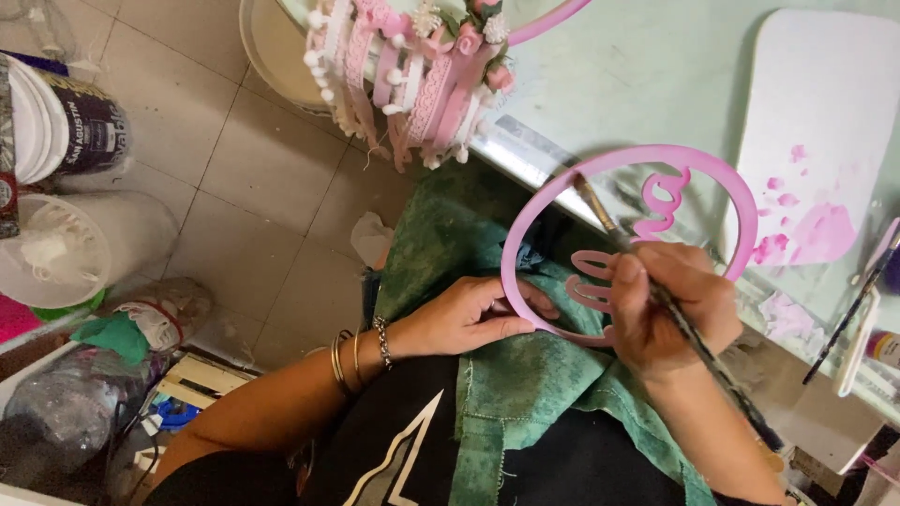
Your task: The person is painting a pink wooden name sign that says 'Alma' using a small paintbrush and pink paint on a workshop table.
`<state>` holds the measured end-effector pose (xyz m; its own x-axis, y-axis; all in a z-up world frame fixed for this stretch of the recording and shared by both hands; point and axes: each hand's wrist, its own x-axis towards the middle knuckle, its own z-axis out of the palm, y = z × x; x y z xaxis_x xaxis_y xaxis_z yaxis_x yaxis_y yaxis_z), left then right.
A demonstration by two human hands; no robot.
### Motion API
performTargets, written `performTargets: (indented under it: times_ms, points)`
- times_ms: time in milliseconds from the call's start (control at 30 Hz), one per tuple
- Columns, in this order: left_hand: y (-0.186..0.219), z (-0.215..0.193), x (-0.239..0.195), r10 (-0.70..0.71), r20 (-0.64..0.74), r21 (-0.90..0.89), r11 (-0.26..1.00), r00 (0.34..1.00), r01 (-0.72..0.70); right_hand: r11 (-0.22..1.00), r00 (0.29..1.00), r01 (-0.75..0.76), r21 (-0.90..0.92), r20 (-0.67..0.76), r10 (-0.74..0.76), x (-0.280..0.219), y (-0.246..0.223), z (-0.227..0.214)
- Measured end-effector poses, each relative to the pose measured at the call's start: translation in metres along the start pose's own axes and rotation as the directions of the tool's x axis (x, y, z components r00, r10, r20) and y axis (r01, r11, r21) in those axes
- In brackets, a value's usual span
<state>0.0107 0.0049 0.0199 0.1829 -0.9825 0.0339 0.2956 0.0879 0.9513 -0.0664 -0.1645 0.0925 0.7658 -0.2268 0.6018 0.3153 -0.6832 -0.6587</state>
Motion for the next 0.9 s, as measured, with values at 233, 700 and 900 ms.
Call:
performTargets:
  times_ms: [233,700,900]
  points:
    - [-0.003,0.001,-0.001,-0.011,-0.006,0.011,1.000,1.000,0.011,0.991,0.993,0.095,-0.098,-0.060,-0.101,-0.010,0.017,-0.009]
    - [-0.003,0.003,0.000,-0.008,-0.004,0.024,1.000,1.000,0.009,0.986,0.993,0.067,-0.149,-0.088,-0.081,-0.012,0.012,-0.009]
    - [-0.005,0.003,-0.001,0.016,-0.021,0.001,1.000,1.000,-0.016,0.955,0.981,-0.041,-0.293,-0.192,-0.017,0.000,0.003,-0.009]
